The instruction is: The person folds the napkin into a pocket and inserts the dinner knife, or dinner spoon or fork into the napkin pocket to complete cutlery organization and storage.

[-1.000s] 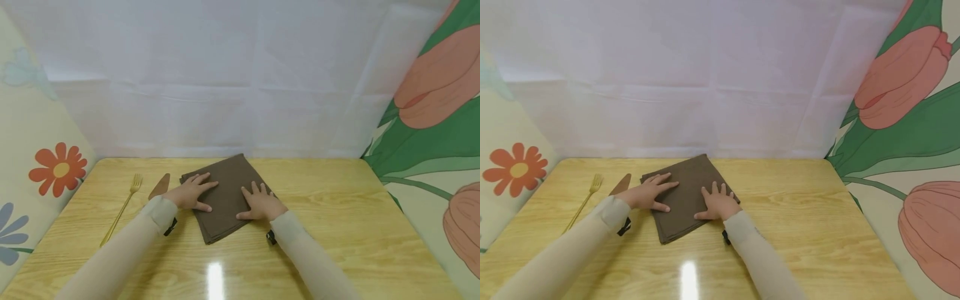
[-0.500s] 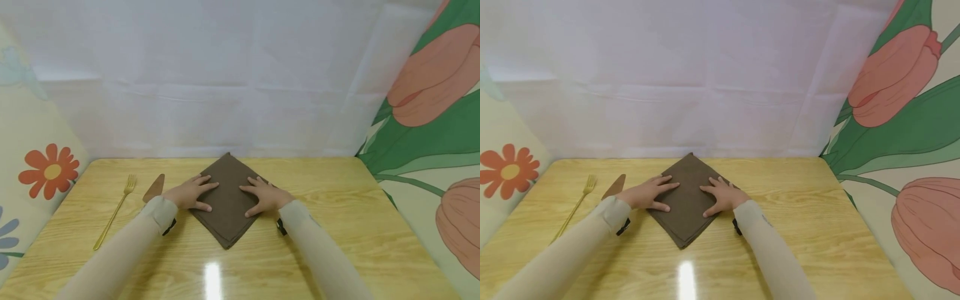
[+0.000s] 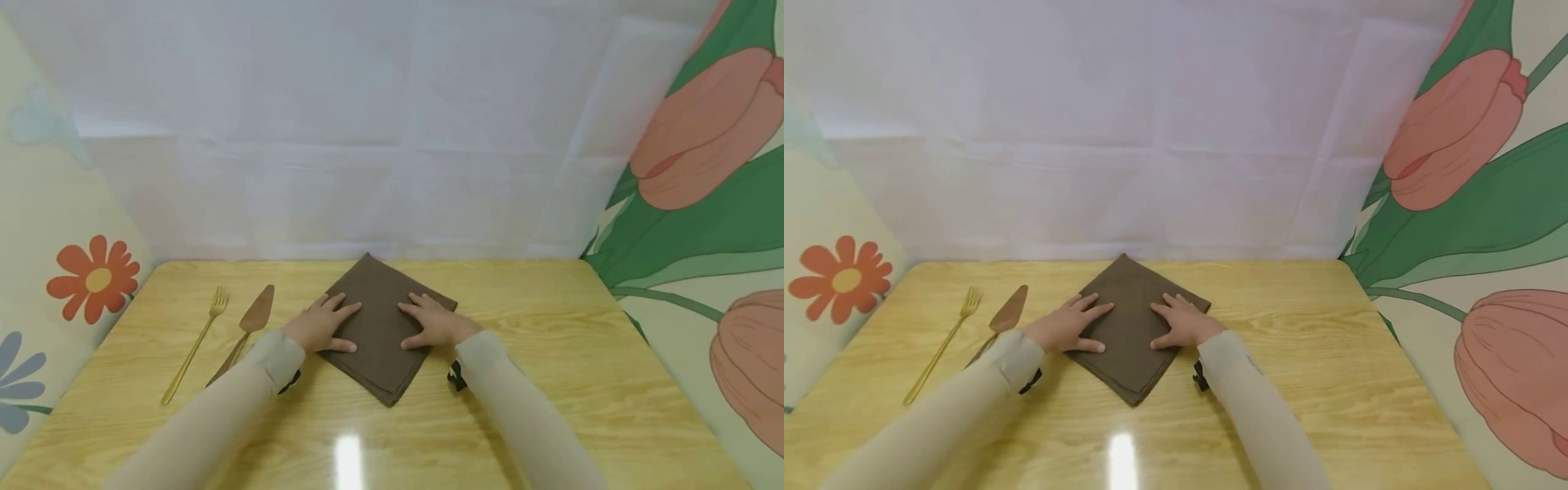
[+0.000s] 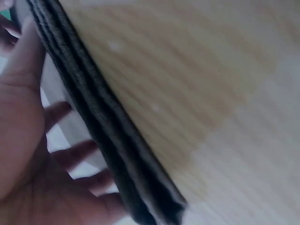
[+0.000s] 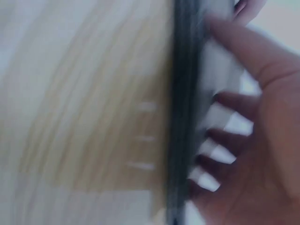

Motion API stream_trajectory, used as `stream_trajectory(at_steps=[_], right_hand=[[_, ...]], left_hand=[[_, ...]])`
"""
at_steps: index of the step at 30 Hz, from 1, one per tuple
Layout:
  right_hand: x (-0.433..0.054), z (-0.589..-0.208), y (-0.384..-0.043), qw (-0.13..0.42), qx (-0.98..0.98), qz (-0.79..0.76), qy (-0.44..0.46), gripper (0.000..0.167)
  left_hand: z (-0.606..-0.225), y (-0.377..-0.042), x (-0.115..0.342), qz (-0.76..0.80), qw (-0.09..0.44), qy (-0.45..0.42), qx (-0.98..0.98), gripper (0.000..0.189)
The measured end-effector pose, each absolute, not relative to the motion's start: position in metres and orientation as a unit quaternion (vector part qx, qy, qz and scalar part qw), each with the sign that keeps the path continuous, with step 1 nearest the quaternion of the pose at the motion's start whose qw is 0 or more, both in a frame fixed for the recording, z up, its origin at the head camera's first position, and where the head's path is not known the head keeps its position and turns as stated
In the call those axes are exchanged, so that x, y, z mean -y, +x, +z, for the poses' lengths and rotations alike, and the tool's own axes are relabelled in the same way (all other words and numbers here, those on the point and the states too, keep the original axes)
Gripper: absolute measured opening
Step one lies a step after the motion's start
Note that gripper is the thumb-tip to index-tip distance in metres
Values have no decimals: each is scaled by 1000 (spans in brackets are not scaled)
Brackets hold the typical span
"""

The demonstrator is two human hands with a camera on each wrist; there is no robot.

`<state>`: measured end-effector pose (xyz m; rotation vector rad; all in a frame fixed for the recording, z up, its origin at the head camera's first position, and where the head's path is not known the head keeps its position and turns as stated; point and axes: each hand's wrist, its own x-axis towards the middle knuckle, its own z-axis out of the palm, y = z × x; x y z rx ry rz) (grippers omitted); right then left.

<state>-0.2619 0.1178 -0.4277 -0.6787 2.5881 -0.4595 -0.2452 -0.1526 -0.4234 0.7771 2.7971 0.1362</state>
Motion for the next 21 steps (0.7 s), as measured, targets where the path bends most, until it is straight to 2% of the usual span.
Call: stream_trajectory(at_steps=[5, 12, 21], right_hand=[[-103, -419, -248, 233, -942, -142, -198, 85], [-100, -418, -245, 223, -944, -159, -184, 88], [-109, -422, -258, 239, -931, -185, -207, 85]], left_hand=[[-417, -233, 137, 53, 134, 208, -967, 84], [-413, -216, 112, 64, 175, 103, -977, 86], [-422, -202, 92, 43, 157, 57, -985, 86]])
